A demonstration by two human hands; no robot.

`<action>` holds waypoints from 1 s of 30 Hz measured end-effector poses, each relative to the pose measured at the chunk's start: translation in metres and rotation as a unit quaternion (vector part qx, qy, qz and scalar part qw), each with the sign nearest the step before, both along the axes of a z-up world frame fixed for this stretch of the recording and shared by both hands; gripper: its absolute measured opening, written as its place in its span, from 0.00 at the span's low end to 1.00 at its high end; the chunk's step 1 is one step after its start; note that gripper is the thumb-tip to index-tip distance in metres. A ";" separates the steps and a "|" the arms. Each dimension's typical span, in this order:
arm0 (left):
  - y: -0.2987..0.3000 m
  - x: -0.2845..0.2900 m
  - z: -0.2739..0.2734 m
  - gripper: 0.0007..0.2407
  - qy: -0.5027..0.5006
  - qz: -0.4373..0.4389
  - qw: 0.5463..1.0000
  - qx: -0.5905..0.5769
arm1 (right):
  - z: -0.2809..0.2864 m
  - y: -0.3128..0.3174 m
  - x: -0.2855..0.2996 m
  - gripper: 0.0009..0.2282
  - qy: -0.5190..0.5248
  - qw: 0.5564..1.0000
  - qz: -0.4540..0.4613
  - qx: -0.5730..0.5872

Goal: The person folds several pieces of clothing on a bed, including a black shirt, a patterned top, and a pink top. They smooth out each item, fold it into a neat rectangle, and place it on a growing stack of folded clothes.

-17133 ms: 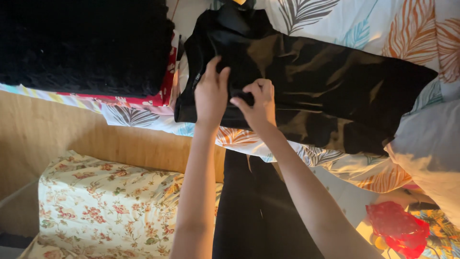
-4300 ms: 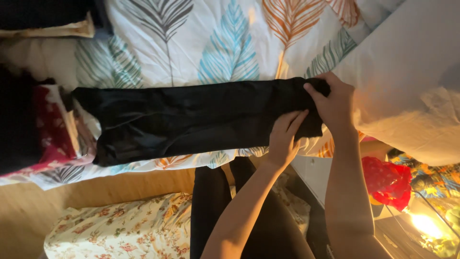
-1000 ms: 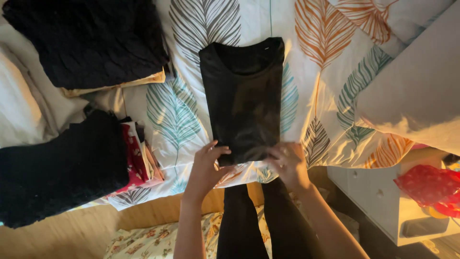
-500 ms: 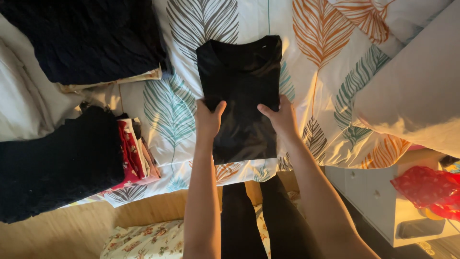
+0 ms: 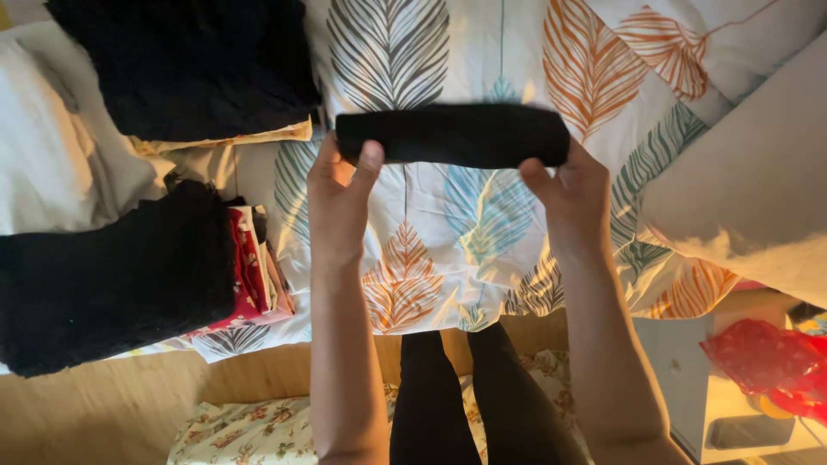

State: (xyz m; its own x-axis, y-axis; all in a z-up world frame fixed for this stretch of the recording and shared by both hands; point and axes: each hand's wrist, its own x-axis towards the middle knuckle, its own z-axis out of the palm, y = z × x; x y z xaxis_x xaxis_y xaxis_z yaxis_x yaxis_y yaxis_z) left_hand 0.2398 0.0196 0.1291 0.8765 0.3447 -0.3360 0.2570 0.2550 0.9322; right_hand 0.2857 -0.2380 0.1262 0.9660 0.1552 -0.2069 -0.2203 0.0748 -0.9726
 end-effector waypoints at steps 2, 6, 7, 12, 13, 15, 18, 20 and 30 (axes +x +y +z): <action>-0.002 -0.004 0.006 0.15 -0.033 0.023 0.999 0.016 | -0.005 0.005 -0.008 0.17 0.004 0.999 -0.032 0.009; -0.006 -0.025 -0.048 0.13 -0.010 0.030 0.991 0.132 | -0.037 0.020 -0.022 0.17 0.021 0.996 -0.082 -0.039; -0.010 -0.035 -0.074 0.13 -0.009 0.031 0.991 0.131 | -0.074 0.009 -0.035 0.17 0.022 0.996 -0.080 -0.039; -0.029 -0.082 -0.169 0.20 0.295 -0.020 0.916 0.272 | -0.169 -0.023 -0.076 0.18 0.161 0.938 0.005 -0.307; -0.033 -0.082 -0.170 0.20 0.295 -0.016 0.916 0.270 | -0.162 -0.018 -0.075 0.18 0.159 0.938 0.009 -0.309; -0.040 -0.081 -0.169 0.16 0.111 0.072 0.887 0.442 | -0.147 -0.009 -0.070 0.17 0.175 0.949 -0.024 -0.260; -0.037 -0.057 -0.154 0.22 0.089 0.123 0.894 0.421 | -0.151 -0.004 -0.056 0.19 0.169 0.962 -0.074 -0.203; -0.036 -0.043 -0.152 0.25 0.154 0.099 0.901 0.393 | -0.187 -0.014 -0.053 0.19 0.065 0.977 -0.072 -0.191; -0.020 -0.040 -0.139 0.26 0.175 0.012 0.974 0.141 | -0.252 -0.078 -0.014 0.07 0.334 0.905 0.072 0.255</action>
